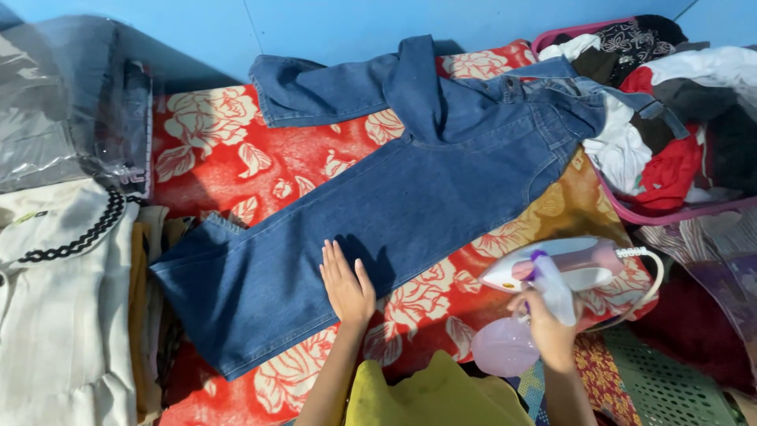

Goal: The person irons a pair of blue jeans on a floral-patterned table. They smooth the fabric, spray water on the jeans, and use a pink and white iron to press the legs. The person adjusts the jeans and continues ironing different sections.

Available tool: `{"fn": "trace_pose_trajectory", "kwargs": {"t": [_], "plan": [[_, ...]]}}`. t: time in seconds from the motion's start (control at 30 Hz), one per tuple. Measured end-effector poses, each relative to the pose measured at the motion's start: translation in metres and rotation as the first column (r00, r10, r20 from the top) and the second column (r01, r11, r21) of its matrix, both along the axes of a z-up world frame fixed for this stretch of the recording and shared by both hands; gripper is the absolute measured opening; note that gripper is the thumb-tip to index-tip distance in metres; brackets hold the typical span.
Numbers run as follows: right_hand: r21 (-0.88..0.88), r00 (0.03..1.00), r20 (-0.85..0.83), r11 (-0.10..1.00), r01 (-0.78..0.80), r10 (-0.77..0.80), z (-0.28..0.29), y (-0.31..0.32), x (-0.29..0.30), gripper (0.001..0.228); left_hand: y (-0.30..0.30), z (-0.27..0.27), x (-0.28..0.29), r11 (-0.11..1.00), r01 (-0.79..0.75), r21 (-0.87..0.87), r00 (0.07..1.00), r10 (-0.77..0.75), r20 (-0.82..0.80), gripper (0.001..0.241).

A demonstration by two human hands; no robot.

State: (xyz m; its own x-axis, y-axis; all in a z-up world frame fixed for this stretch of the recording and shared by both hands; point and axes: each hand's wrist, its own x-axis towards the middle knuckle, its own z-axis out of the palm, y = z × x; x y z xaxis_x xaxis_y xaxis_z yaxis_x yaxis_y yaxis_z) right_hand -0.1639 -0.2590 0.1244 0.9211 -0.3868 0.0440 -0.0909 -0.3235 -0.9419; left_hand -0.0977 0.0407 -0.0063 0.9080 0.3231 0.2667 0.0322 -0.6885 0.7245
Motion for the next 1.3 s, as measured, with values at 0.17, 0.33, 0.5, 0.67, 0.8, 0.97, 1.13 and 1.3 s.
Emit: {"fn": "trace_pose_trajectory", "kwargs": {"t": [0.17,0.33,0.5,0.67,0.8,0.97,1.13,1.3], "plan": [[0.119,0.996,0.023,0.990,0.080,-0.083,0.028,-0.003,0.011,0.045,-0.002,-0.005,0.001,0.995,-0.006,0.099,1.000,0.006,-0.007,0.064],[0.136,0.967,0.096,0.966,0.220,-0.234,0.009,-0.026,0.010,0.023,-0.001,-0.012,0.000,0.950,0.047,0.309,0.995,-0.016,-0.101,0.069],[0.027,0.970,-0.033,0.970,0.241,-0.240,0.040,-0.005,0.005,0.021,0.009,-0.002,-0.008,0.888,0.074,0.454,0.982,0.016,-0.191,0.076],[-0.143,1.000,-0.017,0.989,-0.026,0.024,0.007,-0.013,-0.004,0.018,0.015,0.001,-0.017,0.916,0.067,0.395,0.983,0.007,-0.184,0.078],[-0.125,0.972,-0.105,0.967,-0.223,0.211,-0.004,0.006,-0.002,0.027,0.016,0.004,-0.018,0.985,-0.046,0.166,0.995,0.060,-0.083,0.071],[-0.259,0.895,-0.215,0.861,-0.438,0.391,0.020,0.048,0.007,0.045,0.021,0.011,-0.023,0.995,-0.085,-0.054,0.993,0.089,0.074,0.061],[-0.325,0.807,-0.171,0.741,-0.588,0.565,0.023,0.067,0.011,0.034,0.022,0.019,-0.026,0.967,-0.086,-0.241,0.971,0.136,0.198,0.058],[-0.285,0.739,-0.121,0.691,-0.665,0.662,0.028,0.064,0.009,0.028,0.022,0.016,-0.026,0.950,-0.117,-0.288,0.953,0.188,0.236,0.059]]}}
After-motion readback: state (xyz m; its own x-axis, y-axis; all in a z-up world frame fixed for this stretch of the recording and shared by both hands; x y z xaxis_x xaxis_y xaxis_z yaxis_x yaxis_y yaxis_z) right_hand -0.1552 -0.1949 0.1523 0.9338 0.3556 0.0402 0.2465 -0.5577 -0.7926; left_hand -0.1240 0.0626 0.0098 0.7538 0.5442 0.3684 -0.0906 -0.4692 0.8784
